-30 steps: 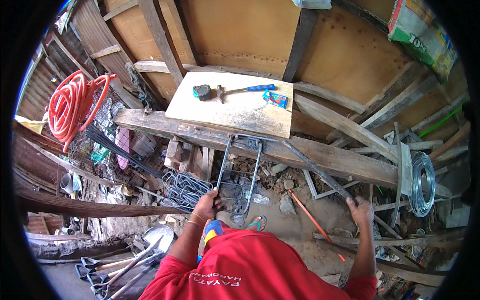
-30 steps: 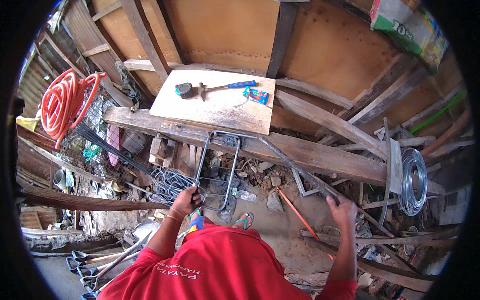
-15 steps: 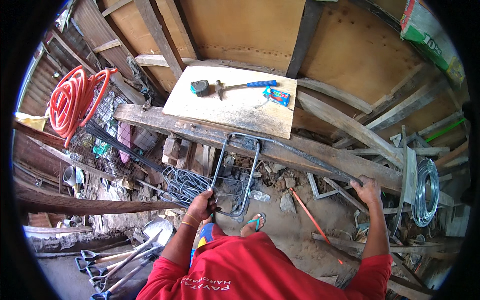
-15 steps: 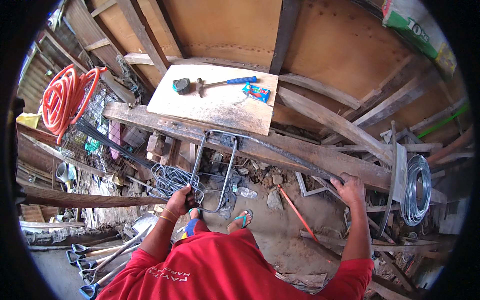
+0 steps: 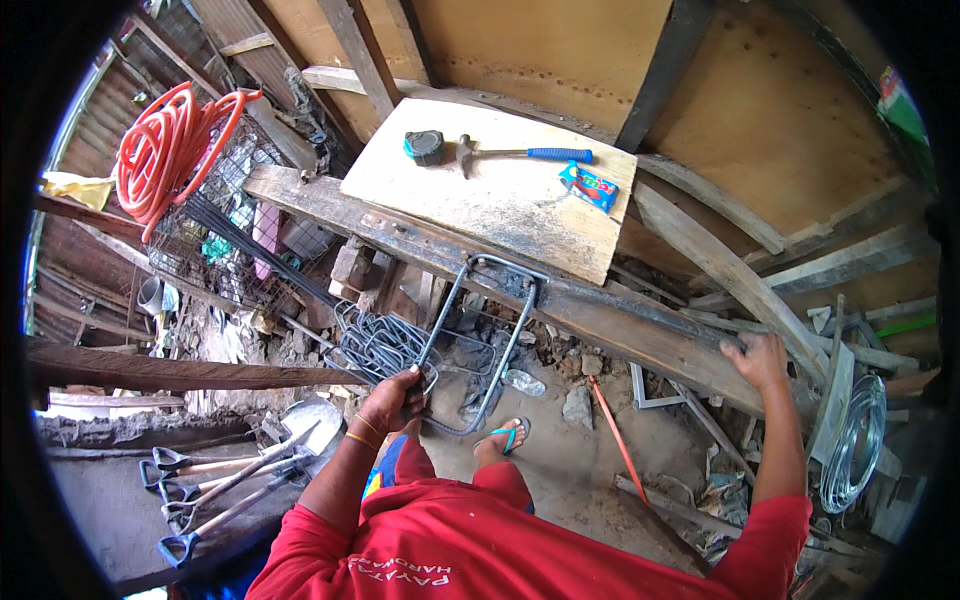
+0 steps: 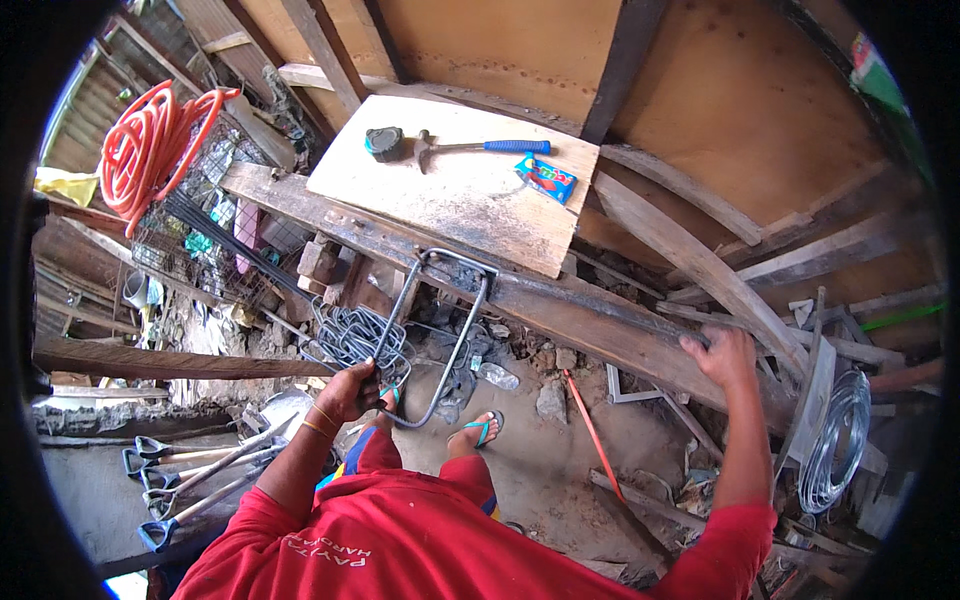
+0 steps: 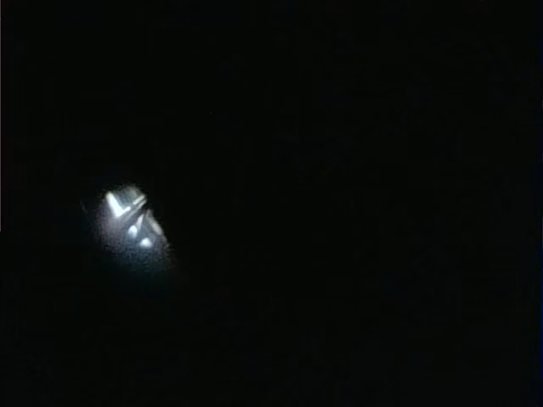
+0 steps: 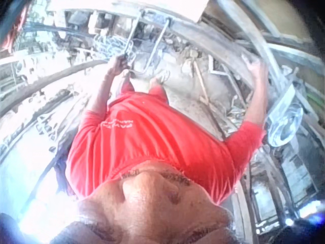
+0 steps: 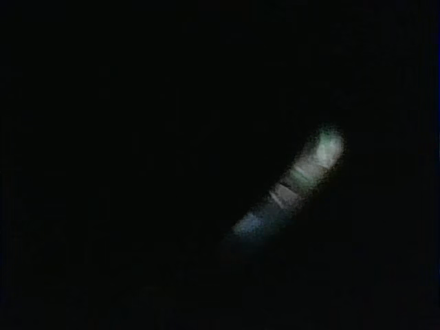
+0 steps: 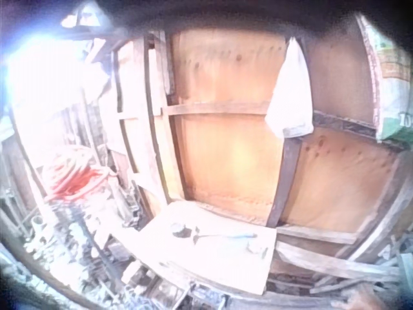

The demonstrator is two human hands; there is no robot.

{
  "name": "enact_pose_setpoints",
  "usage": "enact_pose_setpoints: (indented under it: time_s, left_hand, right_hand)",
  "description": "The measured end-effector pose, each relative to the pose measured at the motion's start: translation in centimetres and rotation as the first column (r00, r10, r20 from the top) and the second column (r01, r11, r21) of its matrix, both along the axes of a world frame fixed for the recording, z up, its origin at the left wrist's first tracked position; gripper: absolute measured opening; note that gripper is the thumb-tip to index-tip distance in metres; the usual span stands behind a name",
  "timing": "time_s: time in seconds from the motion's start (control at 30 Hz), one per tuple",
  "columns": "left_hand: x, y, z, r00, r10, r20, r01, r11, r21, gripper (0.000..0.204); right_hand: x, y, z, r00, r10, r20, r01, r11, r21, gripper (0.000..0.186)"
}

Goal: The person bends metal rods into rectangular shapes using a wooden beam as a lever and a hammer to adjust the bends. They repeatedly pick up rods, bend them, and place the finished pieces aside.

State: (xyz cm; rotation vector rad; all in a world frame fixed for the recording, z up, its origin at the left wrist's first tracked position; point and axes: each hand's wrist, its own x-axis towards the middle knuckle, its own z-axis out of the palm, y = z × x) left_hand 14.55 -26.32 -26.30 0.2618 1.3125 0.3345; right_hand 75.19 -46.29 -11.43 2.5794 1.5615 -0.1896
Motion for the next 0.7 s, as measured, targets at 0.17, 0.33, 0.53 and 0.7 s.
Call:
enact_pose_setpoints:
  time_s: [0.17, 0.33, 0.53, 0.7]
  left_hand:
    - [-0.8, 0.4, 0.5, 0.984, -0.1, 0.145, 0.1, 0.995, 0.003, 0.025]
    - [-0.4, 0.2, -0.1, 0.988, -0.133, 0.085, 0.127, 0.99, 0.069, 0.029]
    - [-1.0, 0.5, -0.3, 0.975, -0.12, 0.189, 0.098, 0.988, 0.122, 0.029]
    - [-1.4, 0.4, -0.3, 0.976, -0.091, 0.196, 0.063, 0.987, 0.145, 0.027]
  right_hand:
    - [0.7, 1.4, 2.4, 0.998, 0.062, -0.027, -0.061, 0.997, 0.045, 0.059]
    - [2.6, 2.9, 2.6, 0.989, 0.15, -0.008, -0.15, 0.988, -0.02, 0.06]
    - [-5.5, -5.4, -6.6, 0.963, -0.074, -0.259, 0.097, 0.992, 0.078, 0.05]
    - [-4.8, -6.8, -7.3, 0.966, -0.104, -0.236, 0.113, 0.993, 0.025, 0.053]
